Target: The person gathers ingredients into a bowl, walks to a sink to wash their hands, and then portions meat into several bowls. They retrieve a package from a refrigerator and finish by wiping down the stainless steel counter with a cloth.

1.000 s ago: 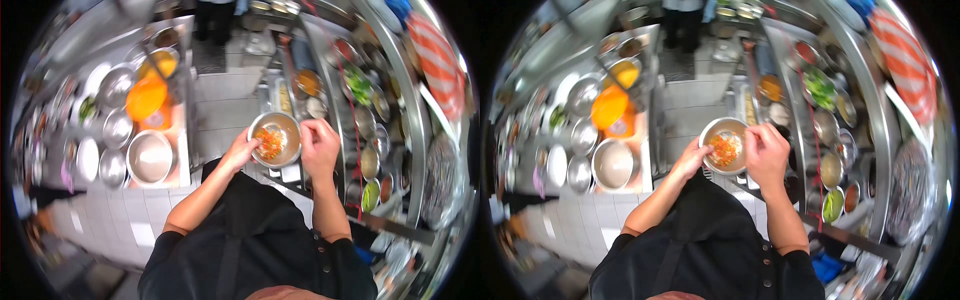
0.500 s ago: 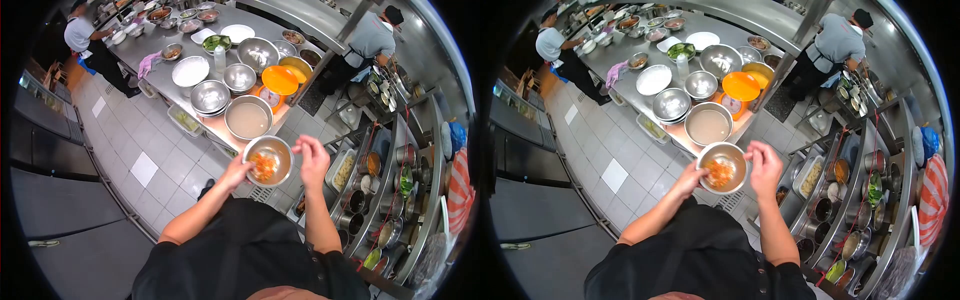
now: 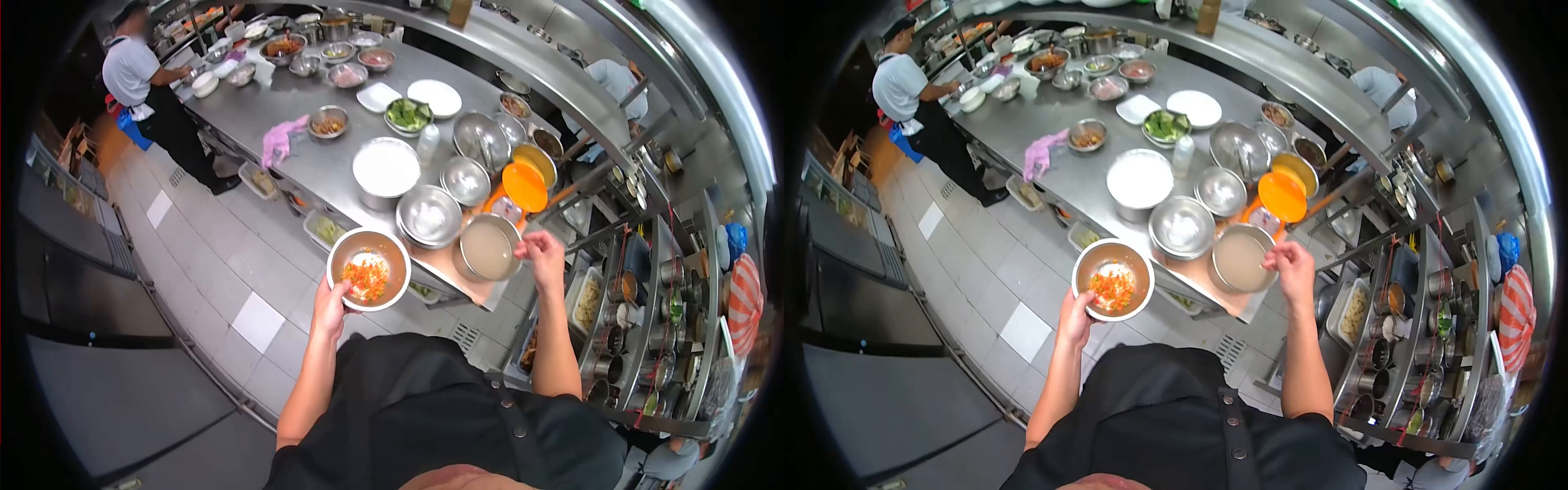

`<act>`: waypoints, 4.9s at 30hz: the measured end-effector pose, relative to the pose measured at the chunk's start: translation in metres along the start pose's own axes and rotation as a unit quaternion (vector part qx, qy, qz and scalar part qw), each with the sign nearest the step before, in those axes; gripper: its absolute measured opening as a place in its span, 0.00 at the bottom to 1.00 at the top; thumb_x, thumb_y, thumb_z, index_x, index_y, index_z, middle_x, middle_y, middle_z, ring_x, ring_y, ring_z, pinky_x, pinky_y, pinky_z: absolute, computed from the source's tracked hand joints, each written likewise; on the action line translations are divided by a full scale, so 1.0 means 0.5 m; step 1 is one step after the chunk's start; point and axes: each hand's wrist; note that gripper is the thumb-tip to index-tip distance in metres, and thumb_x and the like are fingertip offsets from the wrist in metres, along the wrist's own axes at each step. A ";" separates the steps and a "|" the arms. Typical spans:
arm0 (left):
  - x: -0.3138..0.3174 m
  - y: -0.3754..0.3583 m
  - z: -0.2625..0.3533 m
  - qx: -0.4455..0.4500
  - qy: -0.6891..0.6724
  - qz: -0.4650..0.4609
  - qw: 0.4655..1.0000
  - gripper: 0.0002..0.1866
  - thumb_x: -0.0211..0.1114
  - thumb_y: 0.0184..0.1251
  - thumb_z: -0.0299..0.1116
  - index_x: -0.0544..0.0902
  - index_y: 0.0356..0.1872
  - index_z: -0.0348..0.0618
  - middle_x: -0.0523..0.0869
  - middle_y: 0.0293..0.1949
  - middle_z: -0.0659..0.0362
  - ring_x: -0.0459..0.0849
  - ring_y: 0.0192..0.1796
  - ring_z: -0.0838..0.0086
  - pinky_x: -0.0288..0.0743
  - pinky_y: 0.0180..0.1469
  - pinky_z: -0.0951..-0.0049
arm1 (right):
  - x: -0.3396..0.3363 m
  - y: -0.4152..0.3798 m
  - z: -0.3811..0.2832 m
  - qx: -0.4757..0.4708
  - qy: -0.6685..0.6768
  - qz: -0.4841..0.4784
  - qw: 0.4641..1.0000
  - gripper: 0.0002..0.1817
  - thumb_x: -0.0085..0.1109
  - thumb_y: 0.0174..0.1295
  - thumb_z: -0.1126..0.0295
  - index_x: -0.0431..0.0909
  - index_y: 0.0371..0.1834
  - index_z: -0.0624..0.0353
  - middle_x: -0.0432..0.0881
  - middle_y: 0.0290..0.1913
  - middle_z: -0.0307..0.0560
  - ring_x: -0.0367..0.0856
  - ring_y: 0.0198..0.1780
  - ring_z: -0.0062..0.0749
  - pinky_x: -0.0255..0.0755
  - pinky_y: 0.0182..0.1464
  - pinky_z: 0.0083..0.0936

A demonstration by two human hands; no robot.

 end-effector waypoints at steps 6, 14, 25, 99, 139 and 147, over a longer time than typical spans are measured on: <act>-0.085 0.148 0.078 -0.033 0.101 -0.048 0.993 0.24 0.59 0.71 0.32 0.70 0.67 0.42 0.84 0.43 0.56 0.89 0.35 0.70 0.85 0.27 0.71 | 0.310 -0.043 -0.138 -0.169 -0.054 -0.004 0.984 0.15 0.53 0.64 0.82 0.81 0.53 0.65 0.88 0.52 0.56 0.89 0.39 0.36 0.84 0.46 0.31; -0.062 0.387 0.168 -0.065 0.104 -0.123 0.985 0.28 0.60 0.70 0.32 0.68 0.70 0.42 0.84 0.44 0.52 0.89 0.37 0.69 0.85 0.26 0.70 | 0.297 0.161 -0.028 0.000 -0.375 0.122 0.919 0.10 0.58 0.63 0.70 0.84 0.40 0.66 0.87 0.39 0.63 0.88 0.42 0.54 0.79 0.47 0.42; -0.370 0.723 0.504 0.024 0.090 0.166 0.982 0.25 0.57 0.70 0.31 0.67 0.68 0.43 0.84 0.46 0.50 0.91 0.36 0.63 0.88 0.26 0.68 | 0.105 0.244 0.285 0.264 -0.555 -0.022 0.788 0.14 0.73 0.51 0.71 0.90 0.42 0.58 0.89 0.33 0.59 0.91 0.33 0.48 0.85 0.37 0.40; -0.760 1.547 0.823 0.175 0.589 -0.356 0.704 0.08 0.65 0.64 0.29 0.85 0.43 0.43 0.83 0.44 0.49 0.83 0.52 0.53 0.76 0.56 0.54 | 1.846 0.959 0.191 0.307 0.179 -0.137 0.925 0.29 0.45 0.80 0.48 0.84 0.57 0.65 0.87 0.53 0.48 0.83 0.55 0.31 0.73 0.62 0.29; -0.912 1.457 1.041 0.152 0.522 -0.172 0.822 0.07 0.67 0.64 0.24 0.81 0.41 0.35 0.88 0.38 0.50 0.88 0.44 0.60 0.80 0.52 0.65 | 1.795 0.999 0.093 0.008 -0.338 -0.118 0.934 0.09 0.68 0.51 0.76 0.86 0.37 0.62 0.86 0.31 0.59 0.88 0.36 0.51 0.80 0.43 0.43; -0.942 1.482 1.058 0.164 0.497 -0.156 0.837 0.07 0.66 0.65 0.24 0.80 0.42 0.35 0.88 0.39 0.48 0.88 0.45 0.55 0.80 0.51 0.62 | 1.765 1.027 0.079 0.178 -0.074 -0.053 0.980 0.07 0.73 0.58 0.78 0.85 0.38 0.65 0.82 0.25 0.36 0.79 0.26 0.16 0.72 0.26 0.20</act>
Point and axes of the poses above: each hand's wrist, its own y-axis towards the middle knuckle, its own x-axis out of the palm, z = x × y
